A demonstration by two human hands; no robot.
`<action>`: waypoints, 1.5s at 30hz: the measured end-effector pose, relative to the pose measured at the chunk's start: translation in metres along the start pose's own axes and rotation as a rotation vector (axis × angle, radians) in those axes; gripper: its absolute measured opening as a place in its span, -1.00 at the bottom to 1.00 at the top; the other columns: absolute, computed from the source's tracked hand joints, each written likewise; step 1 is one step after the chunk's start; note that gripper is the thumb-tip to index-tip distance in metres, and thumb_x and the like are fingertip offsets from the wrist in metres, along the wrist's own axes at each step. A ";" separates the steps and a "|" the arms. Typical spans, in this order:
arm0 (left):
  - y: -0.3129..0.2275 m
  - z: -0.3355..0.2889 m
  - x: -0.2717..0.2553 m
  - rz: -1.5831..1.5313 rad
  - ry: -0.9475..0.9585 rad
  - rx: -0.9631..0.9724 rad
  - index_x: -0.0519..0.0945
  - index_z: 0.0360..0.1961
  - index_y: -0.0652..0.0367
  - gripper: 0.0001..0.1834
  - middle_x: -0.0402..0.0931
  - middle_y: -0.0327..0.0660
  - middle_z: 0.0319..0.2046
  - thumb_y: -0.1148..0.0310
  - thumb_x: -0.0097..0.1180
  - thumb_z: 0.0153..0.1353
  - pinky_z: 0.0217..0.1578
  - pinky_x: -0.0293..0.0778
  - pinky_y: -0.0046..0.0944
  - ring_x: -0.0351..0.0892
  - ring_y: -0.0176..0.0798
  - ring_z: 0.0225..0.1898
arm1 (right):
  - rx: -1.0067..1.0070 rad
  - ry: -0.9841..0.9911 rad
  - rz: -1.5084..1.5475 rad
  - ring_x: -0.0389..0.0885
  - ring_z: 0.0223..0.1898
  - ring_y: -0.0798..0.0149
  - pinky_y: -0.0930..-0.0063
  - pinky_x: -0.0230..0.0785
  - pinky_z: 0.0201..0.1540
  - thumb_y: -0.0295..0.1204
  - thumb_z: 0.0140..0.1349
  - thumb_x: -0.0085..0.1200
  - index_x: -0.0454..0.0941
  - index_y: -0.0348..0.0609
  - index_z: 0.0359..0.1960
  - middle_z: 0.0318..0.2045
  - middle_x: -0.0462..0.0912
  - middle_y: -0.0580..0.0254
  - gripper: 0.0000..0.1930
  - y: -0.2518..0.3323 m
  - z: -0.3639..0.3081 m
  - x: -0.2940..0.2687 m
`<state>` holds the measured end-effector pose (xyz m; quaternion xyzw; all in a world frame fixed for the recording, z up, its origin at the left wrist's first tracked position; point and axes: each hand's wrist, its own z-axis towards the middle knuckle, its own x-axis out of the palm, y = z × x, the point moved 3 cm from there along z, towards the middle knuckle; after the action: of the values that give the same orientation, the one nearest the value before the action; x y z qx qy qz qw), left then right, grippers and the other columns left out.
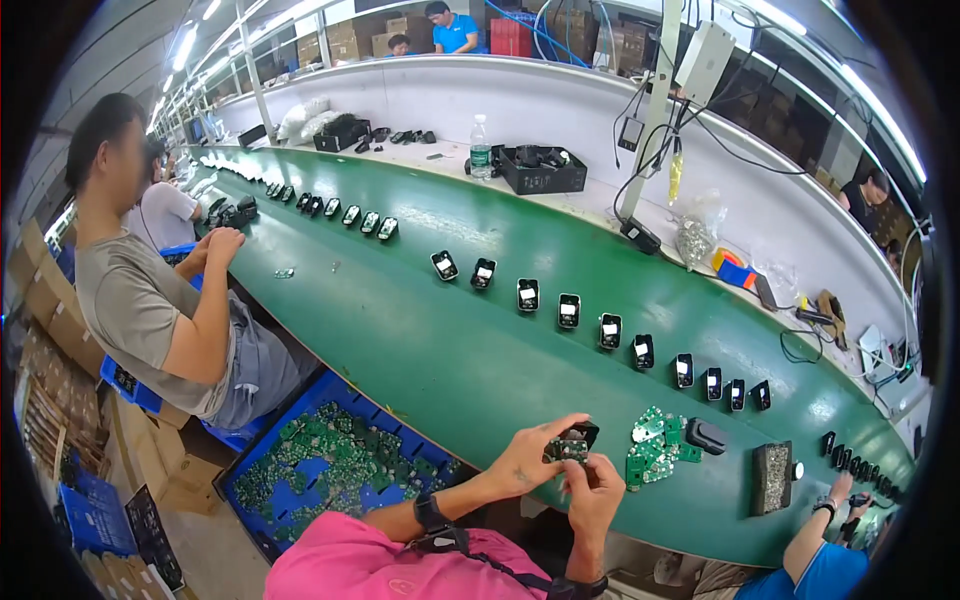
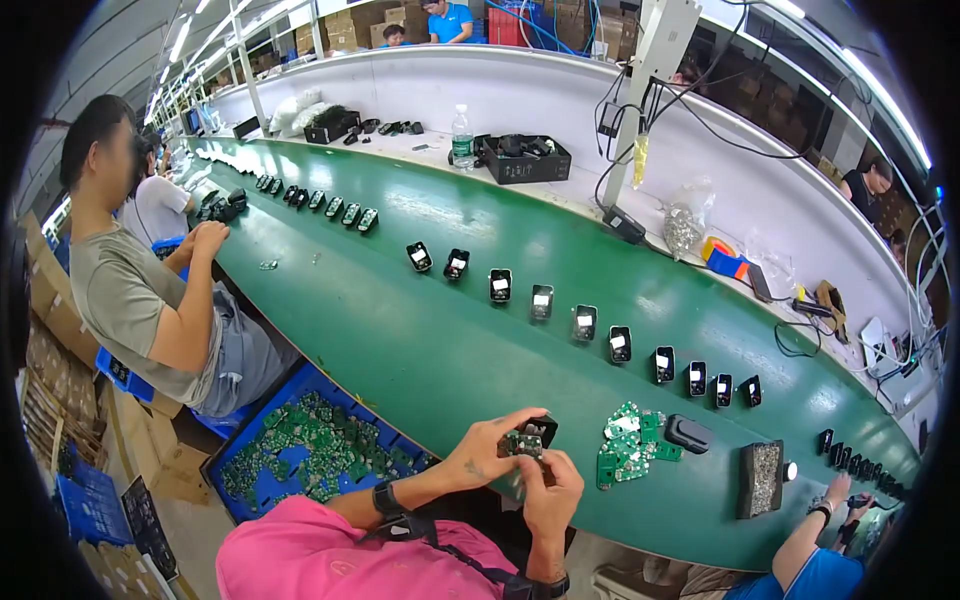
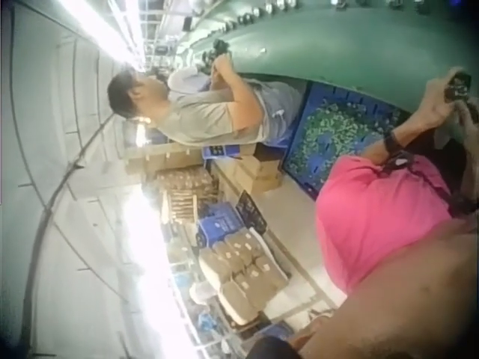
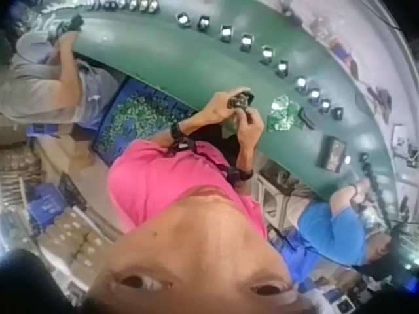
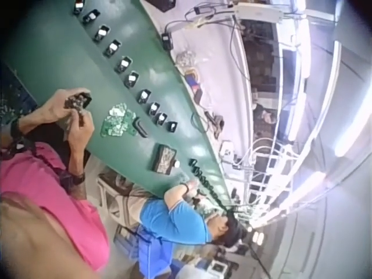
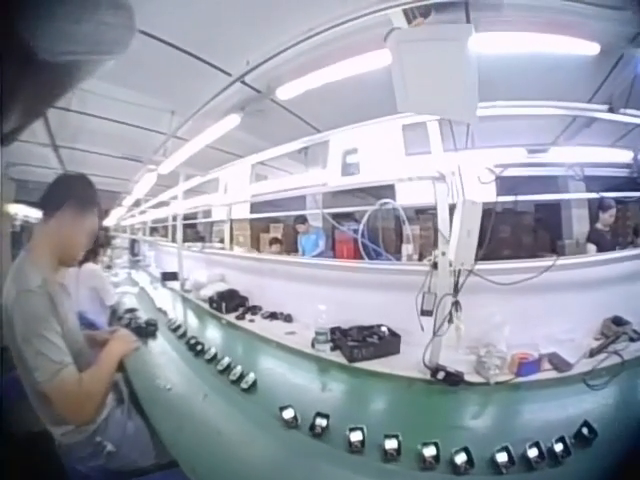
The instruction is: Assemble electronic circuit boards into black plastic housings at a factory workbench.
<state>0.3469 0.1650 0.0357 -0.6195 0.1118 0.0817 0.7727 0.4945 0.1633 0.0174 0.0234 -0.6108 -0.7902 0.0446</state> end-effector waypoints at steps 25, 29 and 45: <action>-0.033 -0.009 0.008 0.129 0.019 0.090 0.41 0.30 0.17 -0.37 0.59 -0.10 -0.03 0.66 0.00 0.15 -0.26 0.45 -0.36 0.46 -0.35 -0.36 | 0.184 -0.037 -0.219 0.47 -0.57 0.46 0.49 0.31 -0.49 -0.40 0.26 0.27 0.62 -0.37 -0.44 -0.60 0.60 0.19 -0.76 0.034 0.008 -0.025; -0.040 -0.013 0.007 0.108 0.091 -0.020 0.39 0.33 0.19 -0.39 0.59 -0.11 -0.02 0.63 0.00 0.19 -0.27 0.47 -0.38 0.49 -0.40 -0.35 | 0.156 -0.053 -0.233 0.47 -0.59 0.43 0.45 0.29 -0.52 -0.40 0.27 0.28 0.60 -0.35 -0.46 -0.62 0.58 0.18 -0.75 0.034 0.005 -0.028; -0.022 -0.009 0.023 0.042 -0.098 -0.130 0.42 0.21 0.23 -0.64 0.62 -0.01 -0.36 0.42 -0.12 0.44 -0.41 0.52 -0.20 0.64 -0.12 -0.46 | 0.041 -0.074 -0.397 0.64 -0.51 -0.01 0.14 0.44 -0.43 -0.31 0.45 -0.01 0.54 -0.28 -0.01 -0.48 0.64 -0.06 -0.72 0.016 0.006 -0.002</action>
<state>0.3740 0.1512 0.0481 -0.6612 0.0814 0.1354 0.7334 0.4963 0.1652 0.0341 0.1153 -0.6114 -0.7711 -0.1349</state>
